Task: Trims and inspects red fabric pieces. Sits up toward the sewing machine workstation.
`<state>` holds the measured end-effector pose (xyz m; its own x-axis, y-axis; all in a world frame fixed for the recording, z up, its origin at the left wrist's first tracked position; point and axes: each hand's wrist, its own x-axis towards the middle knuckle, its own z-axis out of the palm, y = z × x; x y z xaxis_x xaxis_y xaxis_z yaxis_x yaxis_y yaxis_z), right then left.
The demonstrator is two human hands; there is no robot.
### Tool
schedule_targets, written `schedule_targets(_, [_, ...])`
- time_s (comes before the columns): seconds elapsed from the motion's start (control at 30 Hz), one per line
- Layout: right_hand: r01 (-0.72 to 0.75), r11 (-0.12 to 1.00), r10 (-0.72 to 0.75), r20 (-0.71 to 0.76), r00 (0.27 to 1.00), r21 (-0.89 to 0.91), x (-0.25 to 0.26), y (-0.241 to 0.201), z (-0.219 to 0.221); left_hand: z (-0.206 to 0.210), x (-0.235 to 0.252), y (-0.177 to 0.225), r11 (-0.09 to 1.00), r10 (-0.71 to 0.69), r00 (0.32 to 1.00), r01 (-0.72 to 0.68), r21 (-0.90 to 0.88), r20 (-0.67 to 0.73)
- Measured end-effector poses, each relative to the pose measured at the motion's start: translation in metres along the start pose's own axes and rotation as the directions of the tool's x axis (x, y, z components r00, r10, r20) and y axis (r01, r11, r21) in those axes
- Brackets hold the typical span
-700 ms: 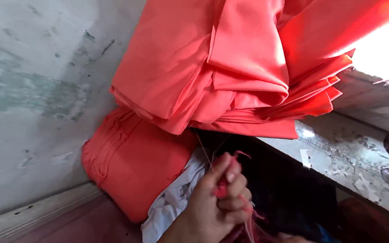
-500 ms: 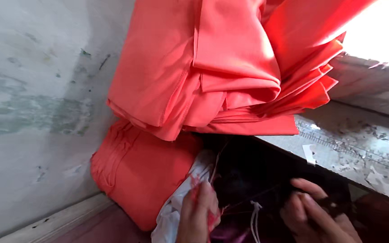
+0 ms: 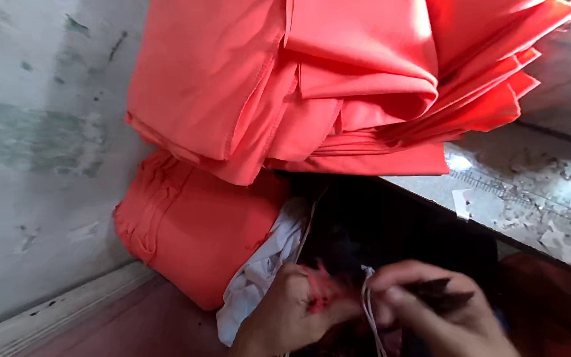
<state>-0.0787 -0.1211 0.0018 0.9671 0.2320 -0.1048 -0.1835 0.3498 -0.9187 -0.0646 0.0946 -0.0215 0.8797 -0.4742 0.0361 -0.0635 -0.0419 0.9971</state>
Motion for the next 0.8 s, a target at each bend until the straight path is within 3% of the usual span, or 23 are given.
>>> schedule_targets(0.07, [-0.039,0.999,0.042,-0.104,0.994,0.037,-0.007,-0.005,-0.022,-0.004,0.016,0.001,0.999,-0.005,0.998,0.008,-0.046,0.065])
schedule_targets(0.13, [-0.027,1.0,0.027,-0.134,0.991,0.002,-0.012,-0.007,-0.03,0.002,0.028,-0.001,0.956,-0.093,0.996,0.092,-0.28,0.012])
schedule_targets(0.17, [-0.011,0.998,0.003,-0.135,0.991,-0.064,-0.015,-0.005,-0.027,0.01,0.033,-0.001,0.877,-0.175,0.984,0.148,-0.457,-0.018])
schedule_targets(0.2, [0.018,0.988,-0.038,-0.125,0.991,-0.156,-0.016,0.0,-0.02,0.018,0.039,0.0,0.742,-0.267,0.964,0.194,-0.642,-0.016])
schedule_targets(0.27, [0.135,0.942,-0.17,-0.092,0.981,-0.309,-0.014,0.021,-0.004,0.03,0.052,0.003,0.342,-0.474,0.88,0.193,-0.92,0.009])
schedule_targets(0.3, [0.184,0.911,-0.233,-0.094,0.968,-0.368,-0.013,0.033,0.004,0.032,0.06,0.004,0.223,-0.585,0.811,0.179,-0.958,0.016])
schedule_targets(0.33, [0.21,0.884,-0.278,-0.109,0.954,-0.418,-0.013,0.041,0.011,0.03,0.069,0.0,0.202,-0.655,0.755,0.178,-0.963,0.002])
schedule_targets(0.37, [0.216,0.861,-0.297,-0.11,0.949,-0.46,-0.017,0.047,0.015,0.025,0.081,-0.008,0.315,-0.715,0.693,0.201,-0.928,-0.093])
schedule_targets(0.4, [0.211,0.847,-0.294,-0.1,0.951,-0.487,-0.022,0.051,0.015,0.017,0.091,-0.025,0.516,-0.72,0.652,0.273,-0.812,-0.238])
schedule_targets(0.43, [0.204,0.837,-0.29,-0.095,0.952,-0.507,-0.028,0.054,0.014,0.006,0.1,-0.052,0.695,-0.675,0.626,0.364,-0.62,-0.39])
schedule_targets(0.47, [0.194,0.829,-0.284,-0.097,0.954,-0.524,-0.033,0.056,0.01,-0.007,0.106,-0.084,0.798,-0.603,0.626,0.475,-0.372,-0.494])
schedule_targets(0.5, [0.174,0.823,-0.271,-0.104,0.957,-0.54,-0.038,0.058,0.005,-0.023,0.109,-0.115,0.802,-0.56,0.68,0.589,-0.103,-0.474])
schedule_targets(0.53, [0.148,0.815,-0.247,-0.106,0.963,-0.56,-0.045,0.06,-0.001,-0.033,0.117,-0.14,0.72,-0.586,0.71,0.677,0.15,-0.39])
schedule_targets(0.6, [0.098,0.805,-0.208,-0.124,0.97,-0.585,-0.055,0.061,-0.016,-0.036,0.135,-0.172,0.579,-0.668,0.725,0.647,0.495,-0.167])
schedule_targets(0.7, [0.06,0.802,-0.211,-0.187,0.959,-0.595,-0.064,0.075,-0.031,-0.017,0.143,-0.185,0.484,-0.706,0.7,0.588,0.649,-0.108])
schedule_targets(0.8, [0.069,0.767,-0.324,-0.293,0.899,-0.638,-0.065,0.109,-0.045,0.005,0.126,-0.162,0.443,-0.772,0.613,0.711,0.545,-0.171])
